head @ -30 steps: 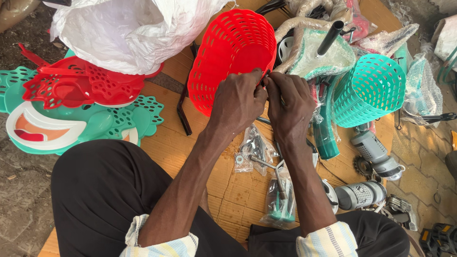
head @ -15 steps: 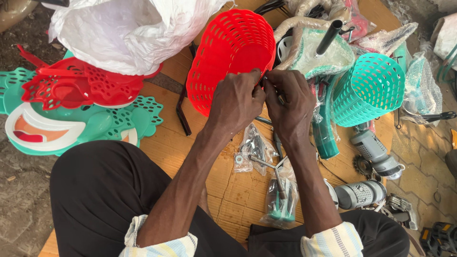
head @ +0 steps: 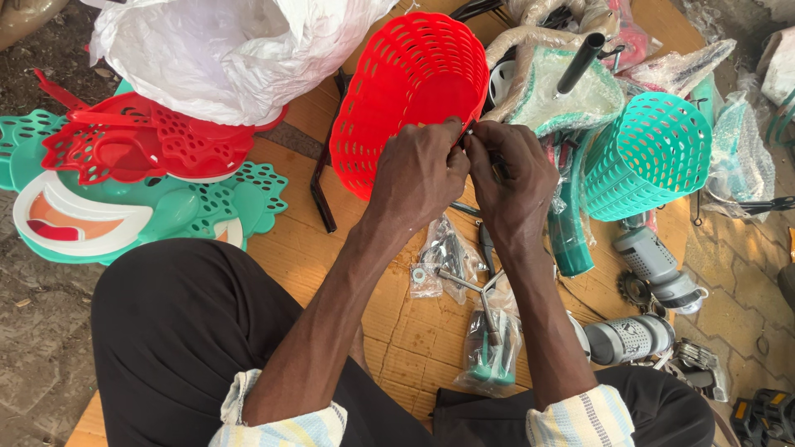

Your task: The person attaches a metal bracket to a red plastic basket using a bolt, nut, and washer. They then use a T-handle wrench to tighten the nut and secure the bracket to the basket.

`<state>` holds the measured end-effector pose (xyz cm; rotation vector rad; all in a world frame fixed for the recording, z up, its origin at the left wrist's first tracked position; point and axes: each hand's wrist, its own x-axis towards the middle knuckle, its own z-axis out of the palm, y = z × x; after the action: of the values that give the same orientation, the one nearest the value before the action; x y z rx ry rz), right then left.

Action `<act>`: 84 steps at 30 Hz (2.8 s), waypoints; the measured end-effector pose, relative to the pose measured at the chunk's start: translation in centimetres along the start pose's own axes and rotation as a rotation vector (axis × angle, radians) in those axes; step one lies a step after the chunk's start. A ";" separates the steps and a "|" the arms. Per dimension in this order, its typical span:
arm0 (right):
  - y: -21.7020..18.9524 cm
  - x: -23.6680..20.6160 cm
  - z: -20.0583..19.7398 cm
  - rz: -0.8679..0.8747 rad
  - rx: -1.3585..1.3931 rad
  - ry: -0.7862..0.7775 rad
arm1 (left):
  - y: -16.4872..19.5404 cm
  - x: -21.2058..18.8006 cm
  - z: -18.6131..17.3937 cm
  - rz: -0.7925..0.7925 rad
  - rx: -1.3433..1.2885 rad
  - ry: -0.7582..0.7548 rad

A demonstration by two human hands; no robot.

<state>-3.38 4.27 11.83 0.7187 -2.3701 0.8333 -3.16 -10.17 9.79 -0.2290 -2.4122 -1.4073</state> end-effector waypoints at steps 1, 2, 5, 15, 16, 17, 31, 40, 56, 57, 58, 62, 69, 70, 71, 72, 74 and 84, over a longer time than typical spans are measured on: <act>0.1 0.0 0.0 -0.019 -0.022 0.003 | 0.0 0.0 0.0 0.012 -0.005 0.015; 0.2 0.1 0.0 -0.039 -0.045 0.006 | 0.0 0.0 0.1 0.018 0.000 0.018; 0.3 0.1 0.0 -0.118 -0.117 0.017 | 0.0 -0.1 0.0 0.024 0.011 0.019; -0.6 -0.4 0.7 -0.002 -0.011 0.056 | -0.1 -0.1 0.0 0.021 0.023 0.038; -0.7 -0.4 0.6 0.013 0.006 0.063 | -0.1 -0.1 0.1 0.037 0.033 0.047; -0.7 -0.5 0.7 0.029 0.024 0.071 | -0.2 -0.1 0.2 0.051 0.029 0.058; 0.2 -0.7 0.2 -0.158 -0.087 0.043 | -0.1 -0.3 0.0 0.020 -0.018 0.010; 0.4 -0.9 0.7 -0.033 -0.001 0.061 | -0.1 -0.2 0.0 0.028 -0.033 0.013; 1.0 -0.4 0.0 -0.137 -0.095 0.018 | -0.5 0.0 0.3 0.045 0.011 -0.003; 1.1 -0.4 0.0 -0.161 -0.115 0.014 | -0.5 0.0 0.4 0.047 0.014 -0.004; 1.1 -0.4 0.0 -0.168 -0.129 0.012 | -0.5 -0.1 0.5 0.050 0.018 -0.005; 1.1 0.0 0.3 -0.125 -0.199 -0.022 | -0.6 -0.2 0.7 0.059 0.026 0.008; -0.1 0.4 -0.4 -0.084 -0.059 -0.055 | -0.3 -0.2 0.2 0.082 0.007 0.069; -0.3 0.3 -0.5 -0.034 0.021 -0.034 | -0.3 -0.2 0.2 0.064 -0.006 0.063; -0.6 0.1 -0.4 0.019 0.101 -0.017 | -0.3 -0.2 0.1 0.034 0.004 0.040; -0.7 0.0 -0.4 0.075 0.179 0.000 | -0.2 -0.2 0.1 0.004 0.015 0.015; -0.7 -0.1 -0.4 -0.060 0.011 0.000 | -0.2 -0.3 0.2 0.007 0.027 0.014; 1.1 0.2 0.2 -0.175 -0.203 -0.063 | -0.5 -0.4 0.9 0.066 0.042 0.042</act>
<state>-4.22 4.82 11.41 0.8625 -2.3631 0.4960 -3.13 -9.64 8.88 -0.2627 -2.3749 -1.3190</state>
